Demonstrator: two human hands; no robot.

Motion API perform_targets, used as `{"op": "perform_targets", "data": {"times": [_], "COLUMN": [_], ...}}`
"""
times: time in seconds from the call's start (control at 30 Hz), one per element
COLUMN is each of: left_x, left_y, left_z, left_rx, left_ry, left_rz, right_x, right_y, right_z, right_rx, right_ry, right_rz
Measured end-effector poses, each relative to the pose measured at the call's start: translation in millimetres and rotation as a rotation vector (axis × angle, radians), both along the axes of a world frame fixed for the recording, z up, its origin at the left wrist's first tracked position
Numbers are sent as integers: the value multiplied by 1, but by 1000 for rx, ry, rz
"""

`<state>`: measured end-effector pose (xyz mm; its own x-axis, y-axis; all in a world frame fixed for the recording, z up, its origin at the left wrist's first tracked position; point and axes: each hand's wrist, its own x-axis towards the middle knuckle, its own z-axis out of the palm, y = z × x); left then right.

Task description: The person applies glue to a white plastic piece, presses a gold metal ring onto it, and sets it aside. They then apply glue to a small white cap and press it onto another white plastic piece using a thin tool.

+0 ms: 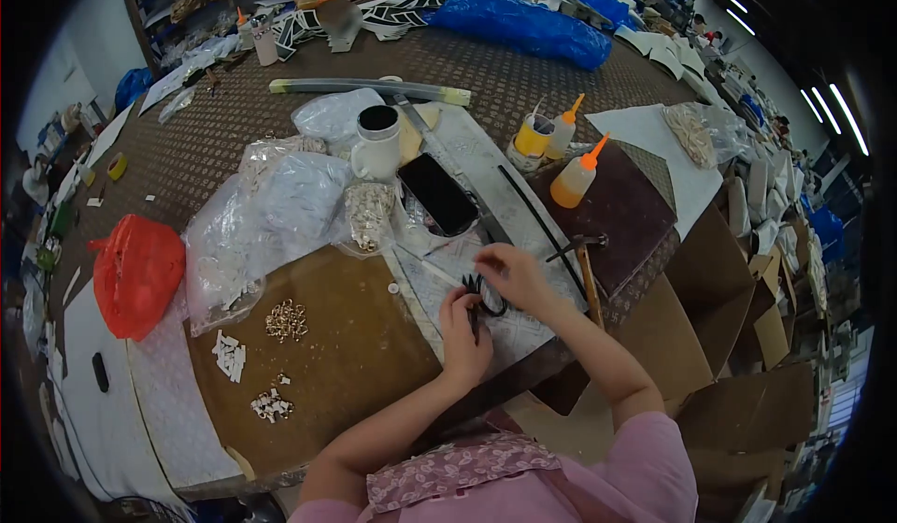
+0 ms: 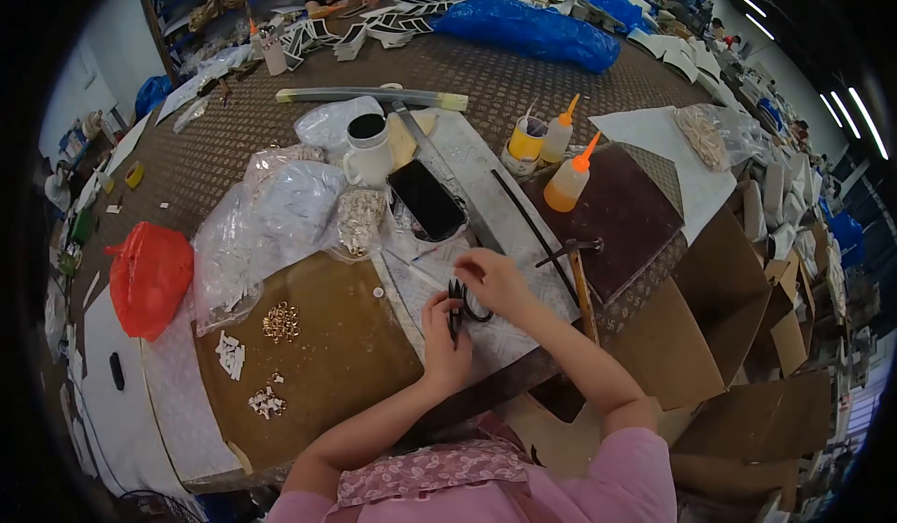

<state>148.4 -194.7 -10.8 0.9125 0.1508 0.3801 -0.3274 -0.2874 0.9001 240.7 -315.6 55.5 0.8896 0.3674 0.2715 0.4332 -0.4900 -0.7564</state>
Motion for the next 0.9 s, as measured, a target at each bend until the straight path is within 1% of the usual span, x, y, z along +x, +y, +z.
{"op": "perform_targets", "data": {"times": [0.03,0.07,0.17,0.2,0.3,0.33,0.37,0.4,0.43,0.5,0.53,0.57,0.63,0.67,0.7,0.73,0.77,0.83,0.87,0.9], "left_x": [-2,-4,-21,-30,-70,-83,-97,-110,-123,-144,-152,-159,-167,-167,-165,-164,-165,-166,-166,-166], "left_y": [2,5,16,22,52,68,85,101,116,142,153,166,192,202,215,226,233,241,244,248], "left_z": [6,11,22,24,35,43,47,48,37,29,29,24,16,31,35,37,36,31,26,14], "left_rx": [-51,-100,-177,-207,-253,-69,-6,55,44,-42,-72,-30,54,283,420,555,689,682,680,620], "left_ry": [-33,-67,-46,-12,31,-13,-12,-11,0,46,98,103,114,155,161,170,183,250,277,337], "left_rz": [17,36,152,125,95,144,176,203,259,374,453,526,655,711,736,756,769,810,829,780], "right_x": [-3,0,14,20,13,4,-5,-9,-14,-38,-54,-69,-93,-99,-104,-110,-115,-126,-132,-136], "right_y": [11,22,46,51,58,58,56,49,39,26,25,27,34,38,38,35,40,61,70,78], "right_z": [-11,-27,-59,-73,-49,-30,-10,-5,-2,15,20,22,21,10,-1,-8,-18,-40,-39,-45], "right_rx": [20,9,-172,-174,-160,-150,-147,-49,45,451,602,757,736,767,796,733,810,969,871,729], "right_ry": [10,80,-103,-203,-106,86,279,414,549,813,772,732,563,466,365,366,354,325,267,143], "right_rz": [53,63,136,130,179,169,155,165,170,180,197,211,63,72,75,61,99,168,197,185]}}
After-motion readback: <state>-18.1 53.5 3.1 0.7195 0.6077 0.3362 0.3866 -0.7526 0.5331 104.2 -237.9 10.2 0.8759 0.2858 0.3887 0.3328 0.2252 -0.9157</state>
